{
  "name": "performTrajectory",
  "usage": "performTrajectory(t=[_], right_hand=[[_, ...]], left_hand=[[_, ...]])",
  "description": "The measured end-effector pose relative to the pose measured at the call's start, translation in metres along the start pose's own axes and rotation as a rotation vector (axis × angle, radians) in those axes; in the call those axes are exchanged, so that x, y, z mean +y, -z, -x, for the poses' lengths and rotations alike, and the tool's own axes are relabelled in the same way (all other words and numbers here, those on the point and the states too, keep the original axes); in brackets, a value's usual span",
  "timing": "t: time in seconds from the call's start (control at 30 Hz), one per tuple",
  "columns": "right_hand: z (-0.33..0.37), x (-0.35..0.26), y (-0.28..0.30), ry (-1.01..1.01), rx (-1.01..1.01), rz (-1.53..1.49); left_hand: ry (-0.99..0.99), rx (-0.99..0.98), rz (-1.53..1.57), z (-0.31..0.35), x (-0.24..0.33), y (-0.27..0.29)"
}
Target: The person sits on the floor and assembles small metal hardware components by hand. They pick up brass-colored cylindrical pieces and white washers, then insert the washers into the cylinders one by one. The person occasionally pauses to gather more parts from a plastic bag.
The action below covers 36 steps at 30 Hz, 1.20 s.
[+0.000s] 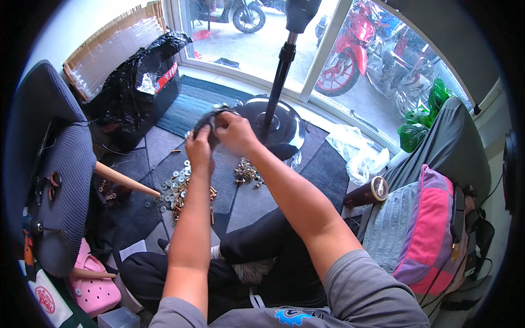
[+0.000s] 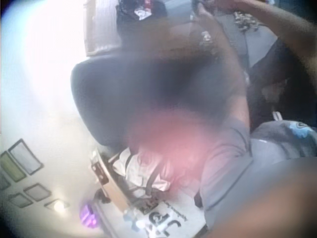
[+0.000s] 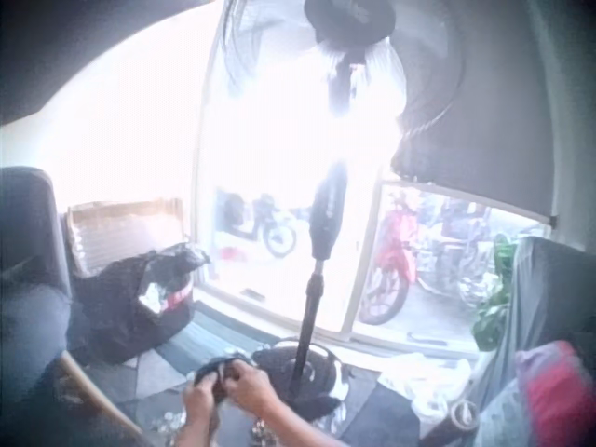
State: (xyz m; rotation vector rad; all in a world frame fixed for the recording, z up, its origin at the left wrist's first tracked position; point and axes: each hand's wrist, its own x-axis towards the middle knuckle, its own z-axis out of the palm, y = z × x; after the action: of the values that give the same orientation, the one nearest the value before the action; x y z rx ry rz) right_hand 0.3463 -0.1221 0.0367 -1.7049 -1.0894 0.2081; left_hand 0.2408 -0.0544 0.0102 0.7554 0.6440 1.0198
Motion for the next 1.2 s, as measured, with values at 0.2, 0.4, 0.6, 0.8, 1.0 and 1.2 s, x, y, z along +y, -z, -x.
performTrajectory(t=[0.2, 0.4, 0.6, 0.8, 1.0, 1.2], right_hand=[[0.029, 0.023, 0.003, 0.381, -0.603, 0.628], [-0.001, 0.019, 0.018, 0.388, -0.964, 0.910], [0.001, -0.005, 0.035, 0.292, -0.675, 0.442], [-0.024, 0.032, 0.124, -0.259, -0.919, -0.576], [0.002, 0.196, 0.331, -1.019, -0.434, 0.304], [0.088, 0.379, 0.412, -1.188, -0.031, 0.963]], left_hand=[[0.082, -0.214, -0.255, -0.006, 0.006, 0.024], [0.190, -0.343, -0.160, -0.017, -0.007, 0.033], [0.385, -0.220, 0.161, -0.028, -0.034, 0.048], [0.277, -0.342, 0.084, -0.026, -0.043, 0.041], [0.286, -0.013, -0.019, -0.040, -0.053, 0.055], [0.215, -0.062, 0.042, -0.056, -0.048, 0.064]])
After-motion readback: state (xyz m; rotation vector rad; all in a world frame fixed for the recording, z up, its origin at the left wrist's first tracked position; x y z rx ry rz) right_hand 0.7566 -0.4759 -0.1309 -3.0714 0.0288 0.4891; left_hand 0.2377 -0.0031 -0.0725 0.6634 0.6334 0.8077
